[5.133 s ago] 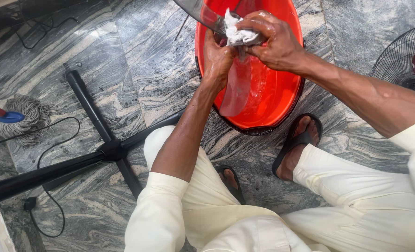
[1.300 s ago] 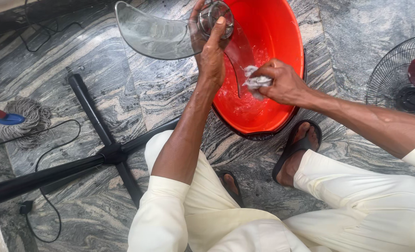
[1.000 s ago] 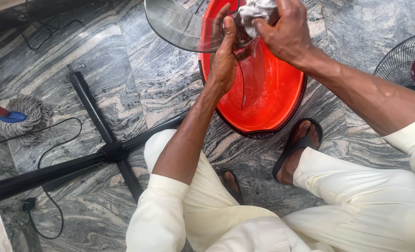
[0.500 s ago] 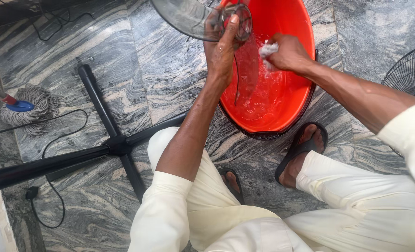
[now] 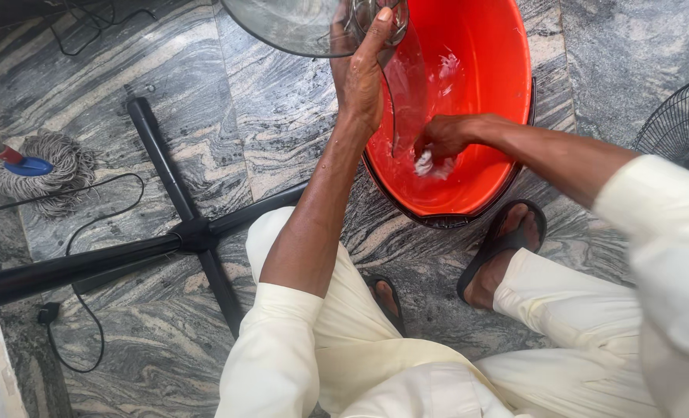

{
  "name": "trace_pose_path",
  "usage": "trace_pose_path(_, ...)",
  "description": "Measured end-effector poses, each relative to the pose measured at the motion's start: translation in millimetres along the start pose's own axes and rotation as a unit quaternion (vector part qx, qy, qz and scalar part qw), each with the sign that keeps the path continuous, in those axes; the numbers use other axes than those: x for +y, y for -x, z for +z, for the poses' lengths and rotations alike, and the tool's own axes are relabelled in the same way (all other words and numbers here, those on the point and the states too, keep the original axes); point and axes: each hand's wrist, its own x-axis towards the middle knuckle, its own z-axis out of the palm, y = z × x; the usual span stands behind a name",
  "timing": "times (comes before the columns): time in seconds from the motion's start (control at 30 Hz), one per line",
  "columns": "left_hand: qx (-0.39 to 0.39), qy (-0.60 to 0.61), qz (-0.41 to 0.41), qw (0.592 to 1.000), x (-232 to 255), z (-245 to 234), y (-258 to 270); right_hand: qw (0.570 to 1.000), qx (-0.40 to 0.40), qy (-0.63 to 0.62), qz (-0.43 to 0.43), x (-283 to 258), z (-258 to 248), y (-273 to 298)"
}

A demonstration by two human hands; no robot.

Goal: The person sits on the floor and cleans a transparent fan blade using a white cloth and water from a red basin. They repeatedly wipe the blade, dip the cloth in water, and wring it out.

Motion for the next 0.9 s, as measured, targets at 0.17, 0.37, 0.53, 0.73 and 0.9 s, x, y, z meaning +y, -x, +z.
trace_pose_path(0.17, -0.013, 0.047, -0.015, 0.999, -16.2, -7.8, -6.3, 0.987, 0.141, -0.025, -0.078, -37.2, -55.1, 132.2)
trace_pose_path(0.37, -0.005, -0.003, -0.157, 0.988, -42.2, 16.6, 1.1, 0.87, 0.467, -0.083, -0.133, -45.8, -83.4, 191.7)
trace_pose_path(0.53, -0.054, 0.074, -0.162, 0.983, -57.3, 24.4, 6.2, 0.816, 0.565, -0.106, 0.061, -31.0, -92.9, 158.4)
trace_pose_path(0.73, -0.03, 0.038, -0.173, 0.984, -57.3, 14.7, 1.7, 0.753, 0.621, 0.024, -0.215, -26.1, -67.3, 144.0)
trace_pose_path(0.9, -0.057, -0.037, -0.134, 0.989, -54.8, 19.0, 7.8, 0.738, 0.643, 0.046, -0.2, -13.1, -68.9, 139.9)
